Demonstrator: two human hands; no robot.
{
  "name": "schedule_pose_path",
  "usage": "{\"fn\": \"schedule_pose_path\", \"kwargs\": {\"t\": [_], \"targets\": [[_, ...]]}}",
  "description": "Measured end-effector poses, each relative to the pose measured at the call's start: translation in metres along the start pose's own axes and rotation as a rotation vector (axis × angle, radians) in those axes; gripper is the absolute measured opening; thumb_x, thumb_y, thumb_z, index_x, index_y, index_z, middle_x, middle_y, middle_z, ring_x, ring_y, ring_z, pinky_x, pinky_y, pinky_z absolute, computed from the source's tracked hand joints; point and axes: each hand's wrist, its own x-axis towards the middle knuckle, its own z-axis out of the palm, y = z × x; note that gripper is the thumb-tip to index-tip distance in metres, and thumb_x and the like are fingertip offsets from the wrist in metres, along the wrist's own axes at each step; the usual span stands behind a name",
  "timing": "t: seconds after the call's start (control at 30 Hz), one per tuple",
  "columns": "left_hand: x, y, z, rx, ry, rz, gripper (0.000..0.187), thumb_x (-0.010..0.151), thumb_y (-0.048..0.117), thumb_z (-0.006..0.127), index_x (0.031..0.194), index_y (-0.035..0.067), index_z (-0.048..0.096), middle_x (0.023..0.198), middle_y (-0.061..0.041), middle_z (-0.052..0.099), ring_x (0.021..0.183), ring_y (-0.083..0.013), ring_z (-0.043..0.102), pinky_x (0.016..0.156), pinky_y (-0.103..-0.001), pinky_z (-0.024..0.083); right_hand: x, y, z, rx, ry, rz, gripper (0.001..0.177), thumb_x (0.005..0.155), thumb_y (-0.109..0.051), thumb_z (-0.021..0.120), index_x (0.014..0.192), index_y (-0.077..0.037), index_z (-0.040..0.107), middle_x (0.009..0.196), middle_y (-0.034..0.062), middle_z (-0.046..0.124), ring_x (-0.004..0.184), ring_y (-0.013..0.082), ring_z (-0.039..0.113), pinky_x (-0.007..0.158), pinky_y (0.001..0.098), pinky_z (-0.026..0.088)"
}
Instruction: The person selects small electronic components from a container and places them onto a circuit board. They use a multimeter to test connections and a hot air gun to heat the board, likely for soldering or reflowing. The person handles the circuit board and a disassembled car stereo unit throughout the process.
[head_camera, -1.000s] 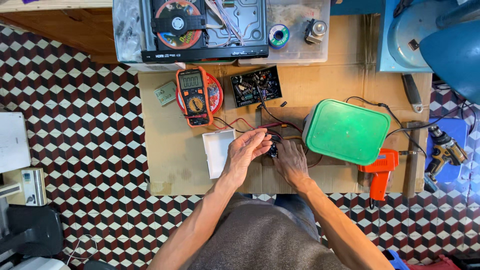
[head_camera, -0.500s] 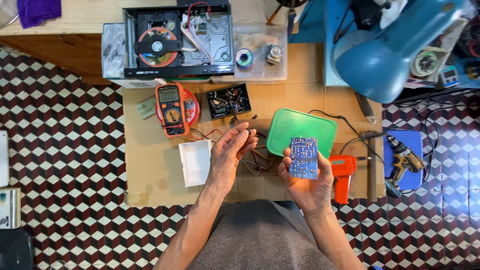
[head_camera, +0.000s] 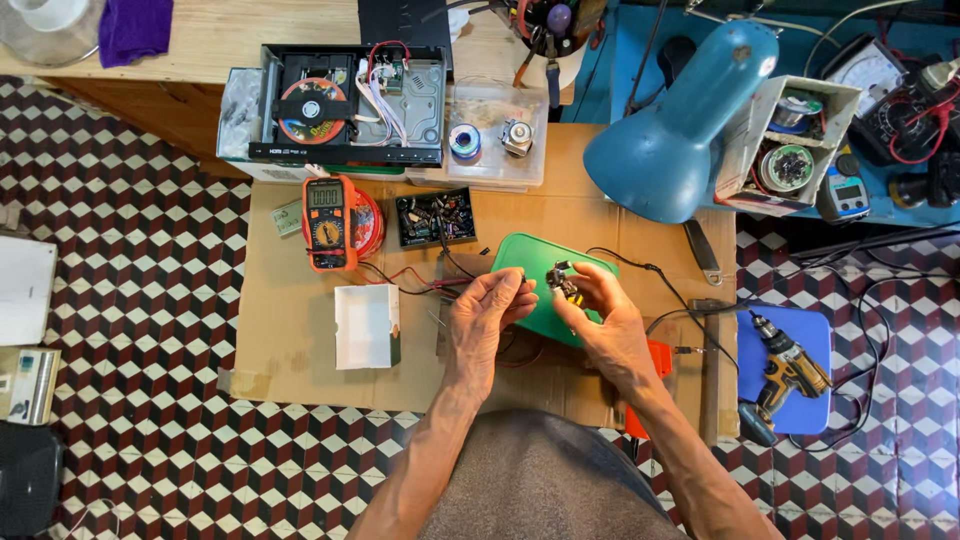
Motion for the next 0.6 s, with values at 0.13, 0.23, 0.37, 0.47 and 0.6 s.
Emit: {"fn": "schedule_pose_path", "kwargs": {"t": [0.13, 0.23, 0.37, 0.47, 0.6], "targets": [[-0.009, -0.011, 0.006, 0.040, 0.031, 0.072, 0.031, 0.095, 0.027, 0.073, 0.113, 0.001, 0.072, 0.101, -0.009, 0.076, 0.087, -0.0128, 0.072, 0.086, -0.028, 0.059, 0.003, 0.010, -0.022, 0.749, -0.168, 0.183, 0.048, 0.098, -0.022, 0.062, 0.138, 0.002, 0.053, 0.129, 0.0194, 0.066, 0.112, 0.0291, 0.067, 0.098, 0.0400, 0.056], [-0.009, -0.015, 0.014, 0.097, 0.013, 0.126, 0.031, 0.095, 0.025, 0.074, 0.114, 0.001, 0.073, 0.099, -0.008, 0.076, 0.085, -0.0130, 0.072, 0.085, -0.028, 0.059, -0.001, 0.014, -0.034, 0.990, -0.216, 0.207, 0.049, 0.103, -0.027, 0.054, 0.140, 0.004, 0.051, 0.130, 0.0252, 0.064, 0.111, 0.0324, 0.068, 0.098, 0.0419, 0.056], [-0.004, -0.019, 0.027, 0.152, -0.036, 0.152, 0.029, 0.095, 0.022, 0.074, 0.116, 0.002, 0.075, 0.100, -0.005, 0.077, 0.087, -0.0117, 0.072, 0.087, -0.025, 0.058, -0.010, 0.021, -0.045, 1.097, -0.198, 0.240, 0.050, 0.105, -0.029, 0.049, 0.143, 0.004, 0.050, 0.131, 0.0277, 0.064, 0.109, 0.0328, 0.069, 0.096, 0.0416, 0.056], [0.000, -0.024, 0.038, 0.182, -0.070, 0.187, 0.028, 0.096, 0.018, 0.074, 0.119, 0.001, 0.075, 0.101, -0.005, 0.077, 0.089, -0.0103, 0.071, 0.085, -0.024, 0.057, -0.015, 0.022, -0.050, 1.171, -0.201, 0.279, 0.051, 0.107, -0.030, 0.049, 0.144, 0.005, 0.050, 0.130, 0.0282, 0.065, 0.108, 0.0323, 0.069, 0.094, 0.0415, 0.056], [0.002, -0.029, 0.040, 0.210, -0.077, 0.195, 0.028, 0.096, 0.016, 0.073, 0.120, 0.001, 0.074, 0.101, -0.004, 0.076, 0.090, -0.0097, 0.070, 0.085, -0.023, 0.057, -0.019, 0.022, -0.050, 1.226, -0.217, 0.253, 0.051, 0.107, -0.030, 0.053, 0.143, 0.007, 0.050, 0.127, 0.0269, 0.068, 0.105, 0.0305, 0.070, 0.088, 0.0407, 0.057]]}}
